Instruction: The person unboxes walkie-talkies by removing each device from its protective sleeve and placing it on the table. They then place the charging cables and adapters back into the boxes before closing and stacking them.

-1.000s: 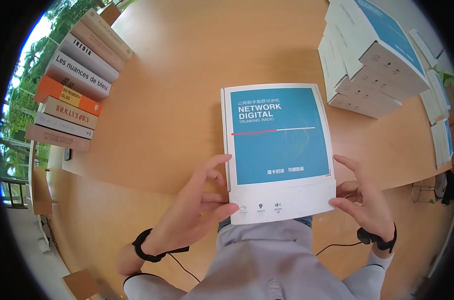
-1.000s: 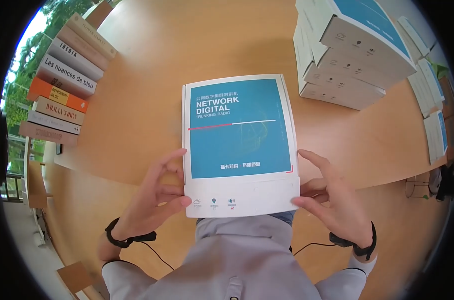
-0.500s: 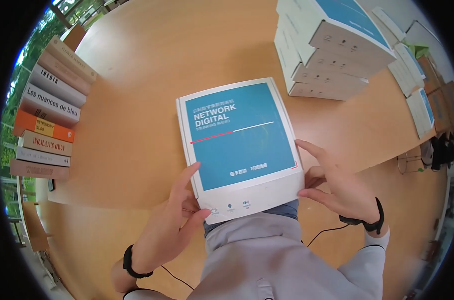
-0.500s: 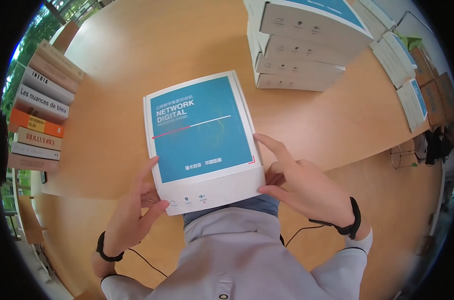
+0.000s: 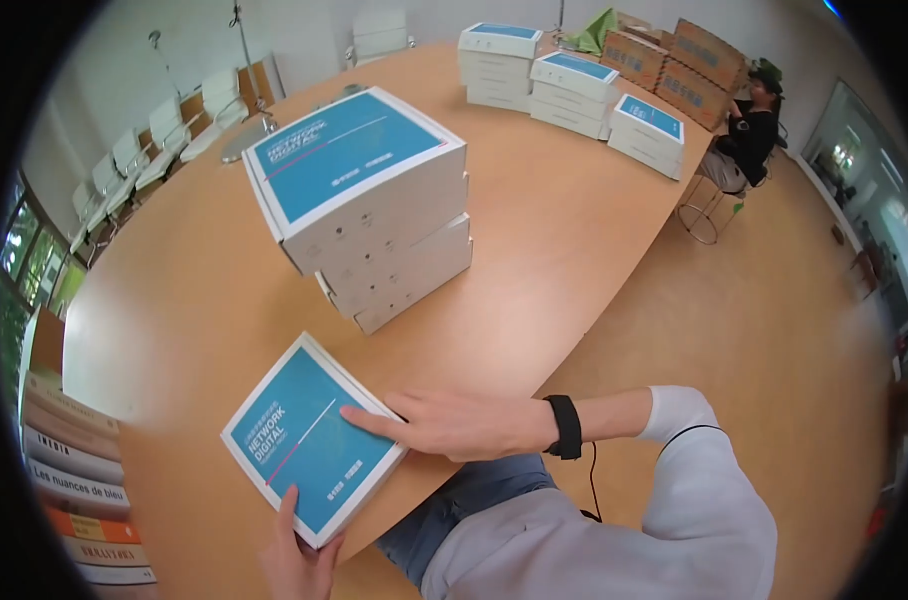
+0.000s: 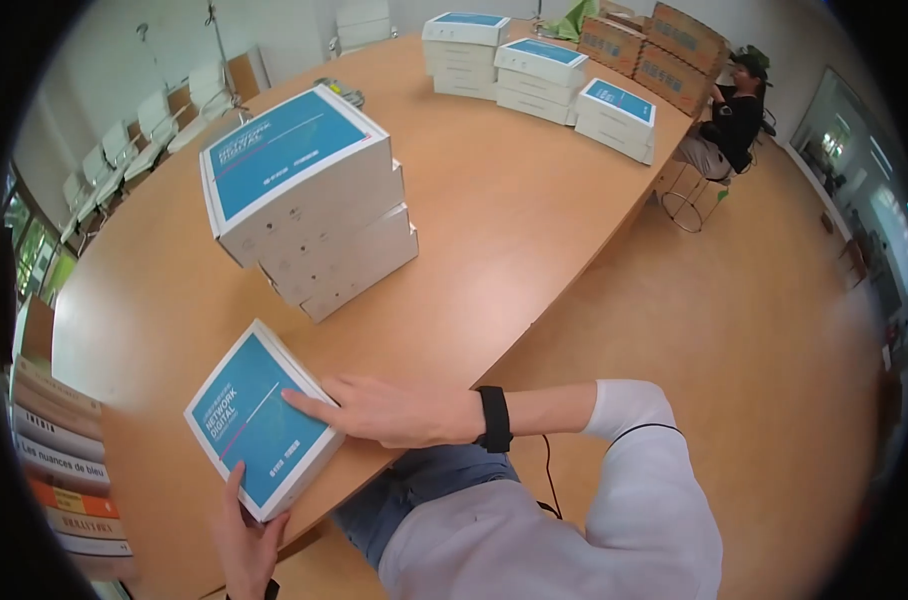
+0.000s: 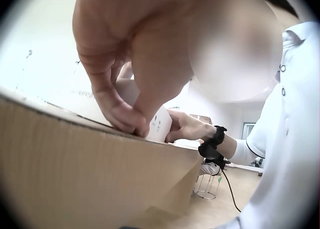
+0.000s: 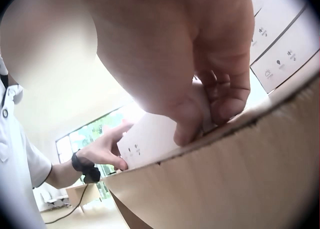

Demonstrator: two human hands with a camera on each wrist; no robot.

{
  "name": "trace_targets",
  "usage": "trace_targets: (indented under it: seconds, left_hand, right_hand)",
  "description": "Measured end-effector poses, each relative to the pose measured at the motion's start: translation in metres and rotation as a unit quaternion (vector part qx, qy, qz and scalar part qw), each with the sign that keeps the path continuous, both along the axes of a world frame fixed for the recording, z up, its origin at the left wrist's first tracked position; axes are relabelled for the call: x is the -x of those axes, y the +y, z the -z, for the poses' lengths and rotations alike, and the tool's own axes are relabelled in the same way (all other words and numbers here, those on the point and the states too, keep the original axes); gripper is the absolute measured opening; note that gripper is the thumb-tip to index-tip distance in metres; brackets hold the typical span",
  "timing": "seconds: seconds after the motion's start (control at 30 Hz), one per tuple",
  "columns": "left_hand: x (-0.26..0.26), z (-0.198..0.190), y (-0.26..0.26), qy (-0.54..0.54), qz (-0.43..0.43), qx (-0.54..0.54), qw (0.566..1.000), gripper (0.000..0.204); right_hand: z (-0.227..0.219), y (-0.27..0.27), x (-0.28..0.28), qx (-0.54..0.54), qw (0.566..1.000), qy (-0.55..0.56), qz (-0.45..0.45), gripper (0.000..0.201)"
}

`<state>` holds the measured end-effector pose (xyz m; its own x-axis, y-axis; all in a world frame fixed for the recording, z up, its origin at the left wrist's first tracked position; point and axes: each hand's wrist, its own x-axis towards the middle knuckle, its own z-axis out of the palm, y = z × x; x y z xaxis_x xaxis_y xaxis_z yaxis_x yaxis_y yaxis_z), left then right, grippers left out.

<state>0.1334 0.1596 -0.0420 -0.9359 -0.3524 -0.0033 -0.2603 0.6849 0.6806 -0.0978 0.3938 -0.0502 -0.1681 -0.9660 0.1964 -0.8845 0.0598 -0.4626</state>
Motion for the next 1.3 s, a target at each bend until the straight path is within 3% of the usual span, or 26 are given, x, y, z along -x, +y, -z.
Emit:
trace_targets:
  seconds: [0.07,0.17,0.2,0.3,0.37,0.43,0.5,0.63,0.77,0.83,0.93,1.03,1.1,1.13,1.2,1.27,1.3]
  left_hand:
    - [0.002,-0.028,0.016,-0.076,-0.02,0.034,0.996,0.053]
    - [-0.008,-0.02,0.014,0.055,0.038,0.126,0.99,0.068]
    - [-0.02,-0.025,0.009,0.067,0.023,0.141,0.988,0.065]
    - [-0.023,-0.071,-0.002,0.077,0.035,0.21,0.974,0.064]
    - [0.0,-0.1,-0.002,0.159,0.027,0.249,0.955,0.085]
    - [0.048,-0.128,-0.004,0.256,0.088,0.295,0.916,0.076]
    - [0.088,-0.145,-0.001,0.283,0.084,0.241,0.924,0.073]
    - [0.165,-0.16,0.001,0.28,0.126,0.136,0.942,0.072]
    - [0.221,-0.156,0.0,0.261,0.175,0.128,0.941,0.071]
    - [0.235,-0.151,0.0,0.268,0.182,0.148,0.934,0.068]
    - [0.235,-0.153,-0.001,0.231,0.178,0.155,0.944,0.073]
    - [0.22,-0.136,0.003,0.283,0.127,0.053,0.949,0.084]
    - [0.208,-0.098,-0.007,0.247,0.08,-0.071,0.963,0.094]
    - [0.204,-0.075,-0.015,0.228,0.055,-0.13,0.963,0.099]
    - [0.207,-0.033,-0.017,0.096,0.106,-0.148,0.979,0.103]
    - [0.217,-0.012,-0.004,0.048,0.098,-0.231,0.967,0.103]
    - [0.22,-0.017,0.001,0.091,0.132,-0.222,0.962,0.105]
  right_hand:
    - [0.003,0.005,0.004,0.014,1.0,0.026,-0.005,0.094]
    - [-0.009,0.003,0.002,0.045,0.997,0.066,-0.006,0.085]
    - [-0.018,0.001,-0.001,0.092,0.992,0.083,0.003,0.08]
    - [-0.066,-0.004,0.007,0.22,0.972,0.085,0.01,0.076]
    - [-0.108,0.003,0.021,0.131,0.984,0.109,0.046,0.076]
    - [-0.145,0.011,0.035,0.116,0.984,0.085,0.106,0.08]
    - [-0.15,0.008,0.063,0.254,0.954,0.118,0.104,0.087]
    - [-0.177,0.03,0.11,0.207,0.946,0.167,0.183,0.08]
    - [-0.171,0.045,0.142,0.195,0.951,0.12,0.207,0.074]
    - [-0.168,0.051,0.149,0.126,0.951,0.123,0.255,0.072]
    - [-0.15,0.053,0.16,0.184,0.947,0.054,0.259,0.074]
    - [-0.12,0.066,0.162,0.23,0.927,-0.135,0.264,0.085]
    - [-0.088,0.075,0.163,0.216,0.895,-0.286,0.266,0.088]
    - [-0.071,0.074,0.162,0.196,0.889,-0.322,0.261,0.09]
    - [-0.041,0.064,0.16,0.151,0.876,-0.388,0.245,0.095]
    - [-0.016,0.052,0.161,0.133,0.883,-0.377,0.245,0.099]
    - [-0.008,0.045,0.16,0.128,0.886,-0.371,0.247,0.101]
